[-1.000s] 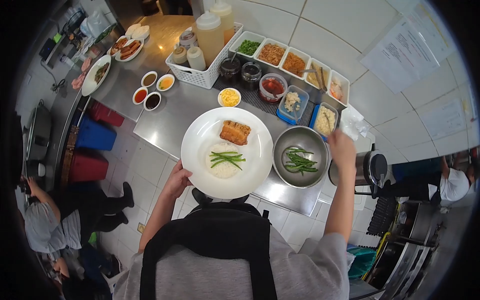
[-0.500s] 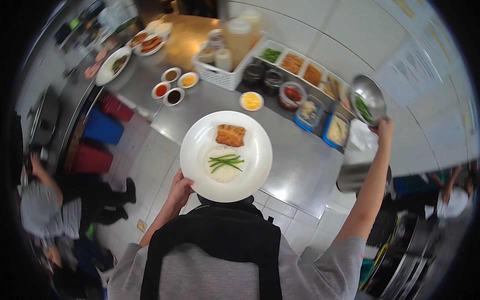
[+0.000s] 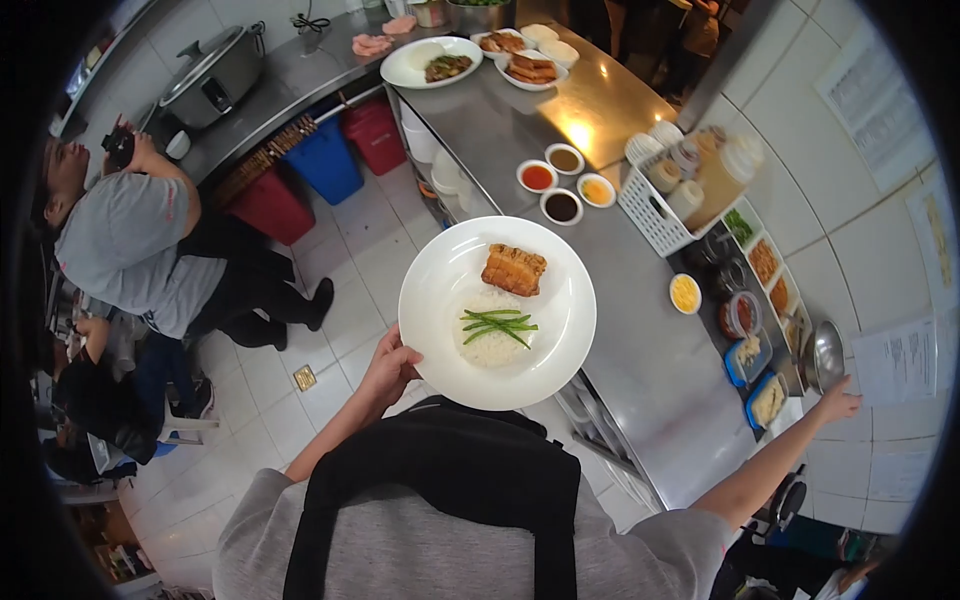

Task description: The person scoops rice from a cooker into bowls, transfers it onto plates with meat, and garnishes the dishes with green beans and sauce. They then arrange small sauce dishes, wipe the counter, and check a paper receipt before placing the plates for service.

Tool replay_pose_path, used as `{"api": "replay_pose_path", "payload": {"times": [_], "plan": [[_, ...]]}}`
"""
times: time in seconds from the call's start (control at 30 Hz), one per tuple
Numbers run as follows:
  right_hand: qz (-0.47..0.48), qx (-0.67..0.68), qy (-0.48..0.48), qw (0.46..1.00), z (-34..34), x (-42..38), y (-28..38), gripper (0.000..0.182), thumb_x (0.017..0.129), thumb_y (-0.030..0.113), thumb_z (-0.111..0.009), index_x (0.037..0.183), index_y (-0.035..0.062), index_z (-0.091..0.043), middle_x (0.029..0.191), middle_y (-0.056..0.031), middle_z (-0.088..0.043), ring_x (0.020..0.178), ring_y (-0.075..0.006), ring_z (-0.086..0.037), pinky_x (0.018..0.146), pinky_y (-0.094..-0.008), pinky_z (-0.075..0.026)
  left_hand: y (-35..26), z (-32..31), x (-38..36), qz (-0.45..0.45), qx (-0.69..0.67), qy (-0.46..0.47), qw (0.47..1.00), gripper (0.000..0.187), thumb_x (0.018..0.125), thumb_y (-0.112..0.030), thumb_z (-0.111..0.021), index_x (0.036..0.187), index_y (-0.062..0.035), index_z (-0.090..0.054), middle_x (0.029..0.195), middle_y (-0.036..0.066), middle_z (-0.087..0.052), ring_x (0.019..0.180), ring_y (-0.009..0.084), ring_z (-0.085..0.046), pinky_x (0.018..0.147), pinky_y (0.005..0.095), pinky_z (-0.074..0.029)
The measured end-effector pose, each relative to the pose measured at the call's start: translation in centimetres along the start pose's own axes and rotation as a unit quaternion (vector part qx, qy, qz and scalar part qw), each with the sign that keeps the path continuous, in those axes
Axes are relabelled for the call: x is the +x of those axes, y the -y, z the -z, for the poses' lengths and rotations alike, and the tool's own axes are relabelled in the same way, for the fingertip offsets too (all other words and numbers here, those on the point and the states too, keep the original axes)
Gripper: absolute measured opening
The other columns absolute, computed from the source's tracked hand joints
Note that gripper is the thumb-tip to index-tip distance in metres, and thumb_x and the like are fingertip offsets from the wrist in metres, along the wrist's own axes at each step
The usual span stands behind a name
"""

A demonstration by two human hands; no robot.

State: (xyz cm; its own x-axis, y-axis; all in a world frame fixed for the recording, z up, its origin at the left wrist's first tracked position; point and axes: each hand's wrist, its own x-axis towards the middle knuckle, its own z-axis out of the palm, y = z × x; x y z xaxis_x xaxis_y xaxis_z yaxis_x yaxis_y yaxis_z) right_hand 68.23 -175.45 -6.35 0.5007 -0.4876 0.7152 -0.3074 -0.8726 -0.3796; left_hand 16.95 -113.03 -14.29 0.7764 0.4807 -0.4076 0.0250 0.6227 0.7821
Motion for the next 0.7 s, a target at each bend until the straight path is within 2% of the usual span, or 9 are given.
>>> {"api": "replay_pose_path", "payload": {"times": [0.07, 0.17, 0.23, 0.3, 0.4, 0.47, 0.57, 0.67, 0.7], "plan": [[0.078, 0.180, -0.049, 0.979, 3.6, -3.9, 4.1, 0.065, 0.081, 0.039, -0.062, 0.126, -0.0038, -0.042, 0.115, -0.0212, -0.050, 0.102, -0.0265, -0.052, 0.083, -0.0392, -0.046, -1.9, 1.9, 0.1, -0.004, -0.004, -0.020, 1.000, 0.060, 0.069, 0.002, -0.047, 0.128, -0.0030, -0.036, 0.101, 0.013, -0.059, 0.079, 0.0217, -0.065, 0.063, 0.0337, -0.057], [0.122, 0.400, 0.117, 0.901, 7.3, -13.1, 12.0, 0.051, 0.083, 0.023, -0.062, 0.125, 0.0002, -0.045, 0.115, -0.0179, -0.049, 0.093, -0.0242, -0.056, 0.082, -0.0351, -0.045, -4.5, 4.5, 1.0, -0.027, -0.008, -0.045, 0.999, 0.058, 0.069, 0.001, -0.048, 0.126, -0.0031, -0.038, 0.103, 0.013, -0.058, 0.081, 0.0229, -0.064, 0.065, 0.0356, -0.057], [0.221, 0.355, 0.185, 0.889, 8.1, -19.1, 16.5, 0.047, 0.083, 0.016, -0.062, 0.125, 0.0039, -0.046, 0.111, -0.0144, -0.052, 0.092, -0.0199, -0.056, 0.082, -0.0329, -0.045, -6.1, 6.6, 3.2, -0.024, -0.018, -0.057, 0.998, 0.056, 0.069, 0.001, -0.048, 0.124, -0.0030, -0.038, 0.104, 0.013, -0.058, 0.081, 0.0241, -0.064, 0.066, 0.0369, -0.057], [0.100, 0.370, 0.316, 0.868, 9.4, -24.7, 21.6, 0.045, 0.082, 0.011, -0.062, 0.123, 0.0038, -0.048, 0.107, -0.0115, -0.055, 0.095, -0.0187, -0.054, 0.082, -0.0313, -0.045, -7.5, 7.2, 5.6, -0.035, -0.020, -0.065, 0.997, 0.054, 0.069, 0.001, -0.047, 0.123, -0.0027, -0.038, 0.104, 0.014, -0.057, 0.082, 0.0255, -0.064, 0.067, 0.0382, -0.057], [0.164, 0.441, 0.294, 0.832, 8.5, -28.2, 27.7, 0.045, 0.080, 0.017, -0.065, 0.120, 0.0036, -0.050, 0.115, -0.0131, -0.052, 0.105, -0.0245, -0.051, 0.087, -0.0346, -0.043, -8.3, 8.1, 10.3, -0.039, -0.028, -0.053, 0.997, 0.053, 0.069, 0.000, -0.047, 0.121, -0.0024, -0.036, 0.105, 0.015, -0.057, 0.083, 0.0268, -0.064, 0.068, 0.0392, -0.057], [0.247, 0.310, 0.232, 0.888, 7.6, -28.3, 31.1, 0.043, 0.078, 0.019, -0.065, 0.115, 0.0026, -0.051, 0.117, -0.0162, -0.050, 0.108, -0.0329, -0.048, 0.092, -0.0396, -0.038, -9.5, 7.8, 13.9, -0.045, -0.018, -0.044, 0.998, 0.053, 0.069, -0.002, -0.049, 0.121, -0.0023, -0.035, 0.107, 0.015, -0.056, 0.085, 0.0268, -0.064, 0.068, 0.0380, -0.057], [0.259, 0.240, 0.102, 0.930, 3.4, -29.6, 34.4, 0.040, 0.077, 0.022, -0.065, 0.110, 0.0019, -0.052, 0.117, -0.0186, -0.049, 0.110, -0.0374, -0.045, 0.093, -0.0427, -0.035, -10.3, 8.2, 19.4, -0.049, -0.009, -0.056, 0.997, 0.053, 0.070, -0.005, -0.051, 0.121, -0.0036, -0.035, 0.105, 0.015, -0.056, 0.083, 0.0259, -0.064, 0.066, 0.0375, -0.056], [0.239, 0.189, -0.007, 0.952, 7.3, -30.6, 39.2, 0.035, 0.079, 0.022, -0.065, 0.105, 0.0017, -0.054, 0.112, -0.0181, -0.052, 0.104, -0.0341, -0.050, 0.085, -0.0404, -0.040, -11.6, 7.5, 24.3, -0.037, -0.001, -0.047, 0.998, 0.055, 0.070, -0.004, -0.051, 0.122, -0.0051, -0.034, 0.104, 0.014, -0.056, 0.081, 0.0255, -0.064, 0.066, 0.0381, -0.056], [0.224, 0.210, 0.073, 0.949, 7.3, -30.9, 39.8, 0.033, 0.079, 0.023, -0.064, 0.103, 0.0017, -0.055, 0.105, -0.0168, -0.055, 0.097, -0.0332, -0.053, 0.080, -0.0400, -0.042, -11.9, 7.5, 25.8, -0.026, -0.004, -0.048, 0.998, 0.057, 0.070, -0.004, -0.052, 0.124, -0.0064, -0.033, 0.104, 0.014, -0.057, 0.081, 0.0254, -0.064, 0.066, 0.0374, -0.056]]}}
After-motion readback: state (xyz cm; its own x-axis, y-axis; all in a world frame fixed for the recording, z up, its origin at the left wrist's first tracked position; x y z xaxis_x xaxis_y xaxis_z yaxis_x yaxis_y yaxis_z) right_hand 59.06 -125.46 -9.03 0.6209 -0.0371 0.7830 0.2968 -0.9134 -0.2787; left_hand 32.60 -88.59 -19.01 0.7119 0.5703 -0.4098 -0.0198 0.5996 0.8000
